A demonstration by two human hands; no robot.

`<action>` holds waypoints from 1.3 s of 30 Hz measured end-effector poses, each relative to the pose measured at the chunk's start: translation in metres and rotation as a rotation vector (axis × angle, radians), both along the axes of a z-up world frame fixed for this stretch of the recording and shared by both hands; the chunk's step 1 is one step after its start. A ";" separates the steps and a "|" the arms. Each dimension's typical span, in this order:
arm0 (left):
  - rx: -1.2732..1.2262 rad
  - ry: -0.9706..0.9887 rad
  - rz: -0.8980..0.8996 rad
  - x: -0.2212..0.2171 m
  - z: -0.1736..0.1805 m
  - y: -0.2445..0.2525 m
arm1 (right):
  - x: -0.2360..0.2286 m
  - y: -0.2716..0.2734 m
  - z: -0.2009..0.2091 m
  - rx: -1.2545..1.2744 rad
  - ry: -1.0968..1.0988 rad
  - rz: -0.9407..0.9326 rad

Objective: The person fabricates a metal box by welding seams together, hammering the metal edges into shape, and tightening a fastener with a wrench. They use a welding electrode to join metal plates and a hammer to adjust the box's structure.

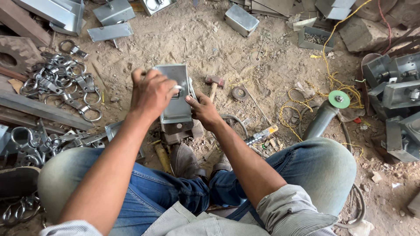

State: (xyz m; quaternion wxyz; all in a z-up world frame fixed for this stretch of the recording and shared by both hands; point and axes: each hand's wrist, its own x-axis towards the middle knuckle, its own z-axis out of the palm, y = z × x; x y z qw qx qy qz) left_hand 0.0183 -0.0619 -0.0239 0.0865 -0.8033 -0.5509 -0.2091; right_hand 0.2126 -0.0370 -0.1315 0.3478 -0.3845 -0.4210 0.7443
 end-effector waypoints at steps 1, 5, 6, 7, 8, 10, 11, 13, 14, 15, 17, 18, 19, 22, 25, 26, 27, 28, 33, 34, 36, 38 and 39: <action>0.087 0.038 0.006 -0.001 0.000 0.011 | -0.001 0.000 0.001 0.000 0.008 0.005; 0.243 0.264 0.065 -0.007 -0.005 0.038 | 0.001 -0.002 0.006 0.011 -0.025 0.007; 0.243 0.272 0.079 -0.007 -0.006 0.044 | 0.002 -0.002 0.008 0.020 -0.047 0.004; 0.243 0.282 0.094 -0.008 -0.006 0.051 | 0.001 -0.002 0.010 0.007 -0.039 0.007; 0.243 0.292 0.108 -0.009 -0.006 0.058 | 0.001 -0.002 0.012 -0.006 -0.032 0.009; 0.148 0.269 0.104 -0.011 -0.005 0.070 | 0.001 -0.006 0.014 -0.030 -0.020 0.000; 0.105 0.256 0.103 -0.012 -0.004 0.078 | 0.001 -0.005 0.015 -0.033 -0.018 -0.009; 0.114 0.352 0.088 -0.010 -0.005 0.089 | 0.001 -0.005 0.015 -0.025 -0.023 -0.020; 0.117 0.400 0.082 -0.010 -0.007 0.091 | 0.000 -0.005 0.014 -0.014 -0.030 -0.022; 0.061 0.380 0.084 -0.009 -0.009 0.092 | 0.000 -0.006 0.013 -0.005 -0.036 -0.024; -0.049 0.341 0.087 -0.008 -0.014 0.090 | 0.000 -0.007 0.011 0.029 0.003 -0.013; -0.016 0.330 0.073 -0.010 -0.015 0.090 | 0.000 -0.006 0.010 0.046 0.024 -0.007; 0.013 0.319 0.059 -0.011 -0.016 0.088 | 0.000 -0.007 0.008 0.044 0.010 -0.014; 0.125 0.293 -0.001 -0.014 -0.017 0.078 | 0.003 -0.011 0.008 0.059 -0.009 -0.018; 0.222 0.289 -0.022 -0.022 -0.007 0.066 | -0.001 -0.009 0.015 0.094 0.023 -0.013; 0.249 0.289 -0.022 -0.024 -0.003 0.061 | -0.003 -0.009 0.018 0.081 0.021 -0.021; 0.263 0.287 -0.032 -0.023 0.000 0.054 | -0.002 -0.012 0.021 0.065 0.014 -0.031; 0.278 0.285 -0.042 -0.024 0.004 0.047 | -0.001 -0.015 0.023 0.133 -0.022 -0.037; 0.322 0.273 -0.118 -0.018 0.020 0.014 | -0.006 -0.015 0.029 0.231 -0.220 -0.060; 0.276 0.232 -0.137 -0.016 0.019 0.006 | -0.002 -0.016 0.025 0.252 -0.246 -0.046; 0.235 0.157 -0.165 -0.014 0.016 -0.004 | 0.013 -0.009 0.014 0.295 -0.299 -0.023; 0.238 0.086 -0.180 -0.012 0.013 -0.007 | 0.033 0.001 -0.003 0.310 -0.281 0.000; 0.190 0.063 -0.159 -0.013 0.011 -0.009 | 0.044 0.005 -0.014 0.315 -0.275 0.010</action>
